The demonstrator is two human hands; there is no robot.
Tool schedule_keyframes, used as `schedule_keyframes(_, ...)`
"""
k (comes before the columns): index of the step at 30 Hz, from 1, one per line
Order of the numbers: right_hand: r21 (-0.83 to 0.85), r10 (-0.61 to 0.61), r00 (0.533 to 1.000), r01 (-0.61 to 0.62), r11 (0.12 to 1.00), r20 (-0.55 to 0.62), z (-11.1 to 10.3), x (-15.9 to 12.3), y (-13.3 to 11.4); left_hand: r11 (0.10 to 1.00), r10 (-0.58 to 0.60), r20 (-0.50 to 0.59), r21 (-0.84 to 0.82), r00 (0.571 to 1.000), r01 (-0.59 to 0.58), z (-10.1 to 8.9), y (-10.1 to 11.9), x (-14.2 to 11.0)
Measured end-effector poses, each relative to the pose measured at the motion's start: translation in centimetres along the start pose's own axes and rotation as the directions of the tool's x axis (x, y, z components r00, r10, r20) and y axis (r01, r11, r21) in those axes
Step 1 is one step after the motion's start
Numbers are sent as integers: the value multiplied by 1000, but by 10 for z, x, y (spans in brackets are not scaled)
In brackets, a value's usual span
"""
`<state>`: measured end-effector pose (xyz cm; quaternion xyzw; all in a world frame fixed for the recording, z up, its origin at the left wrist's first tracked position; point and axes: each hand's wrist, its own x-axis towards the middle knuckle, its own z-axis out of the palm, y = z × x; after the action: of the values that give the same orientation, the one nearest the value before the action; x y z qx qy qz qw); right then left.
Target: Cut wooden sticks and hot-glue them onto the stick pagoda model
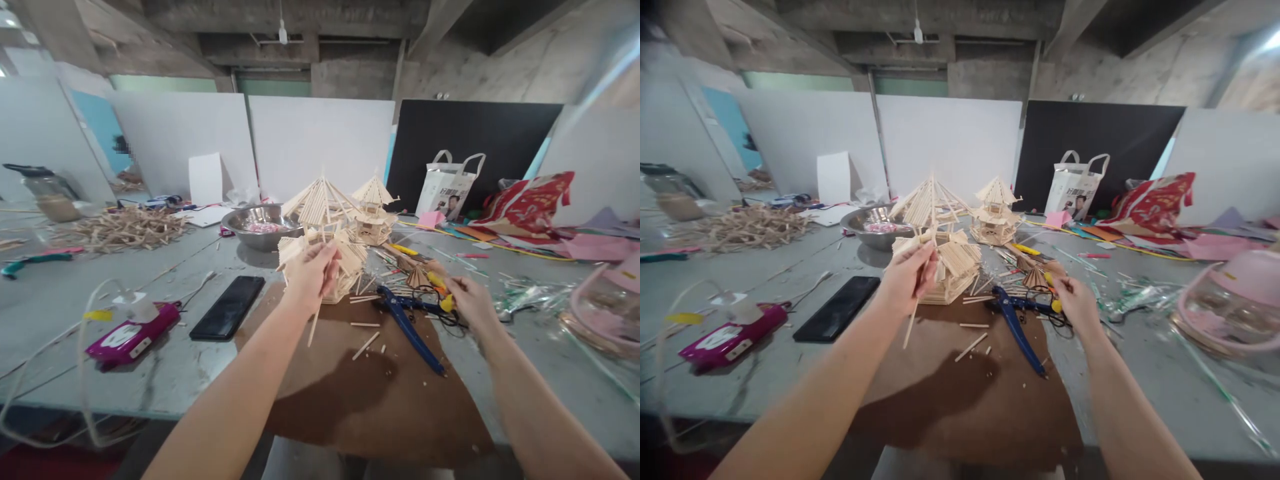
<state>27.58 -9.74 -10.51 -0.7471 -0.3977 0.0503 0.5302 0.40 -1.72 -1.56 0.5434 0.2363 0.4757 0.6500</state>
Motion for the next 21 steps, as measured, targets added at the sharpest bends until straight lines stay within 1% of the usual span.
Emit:
schedule_keyframes(2, -239, -50, 999, 48, 970, -4, -3, 6, 13, 998, 11, 20, 58, 1000, -12, 7, -15, -5)
schedule_keyframes(4, -371, -77, 996, 87, 925, 42, -4, 7, 16, 994, -3, 36, 110, 999, -1, 11, -29, -8)
schedule_keyframes(6, -427, -96, 991, 129, 895, 98, -2, 2, 8, 988, -15, 39, 151, 999, 9, 11, -40, -8)
schedule_keyframes(8, -433, -132, 978, 189, 882, 160, 4, -9, -7, 984, -23, 39, 177, 999, 16, 7, -47, -8)
schedule_keyframes(9, -417, -166, 962, 245, 875, 217, 8, -16, -16, 982, -26, 42, 188, 999, 18, 6, -49, -8)
schedule_keyframes(10, -401, -214, 934, 320, 858, 287, 12, -24, -25, 980, -30, 44, 200, 999, 20, 4, -50, -8)
schedule_keyframes(11, -398, -252, 892, 400, 826, 374, 16, -32, -33, 976, -31, 46, 217, 998, 21, 2, -52, -8)
schedule_keyframes(12, -433, -246, 870, 436, 789, 427, 20, -39, -40, 971, -30, 48, 237, 998, 18, 0, -53, -9)
schedule_keyframes(15, -624, -68, 866, 410, 665, 496, 28, -56, -52, 948, -13, 57, 317, 998, -6, -2, -57, -8)
schedule_keyframes(17, -676, 4, 845, 426, 601, 535, 30, -61, -52, 932, -1, 76, 361, 997, -27, -3, -61, -6)
schedule_keyframes(19, -682, 28, 826, 445, 580, 563, 31, -60, -47, 919, 11, 91, 392, 996, -46, -4, -65, -4)
schedule_keyframes(21, -678, 55, 828, 416, 606, 558, 32, -56, -41, 905, 26, 105, 420, 994, -68, -5, -67, -3)
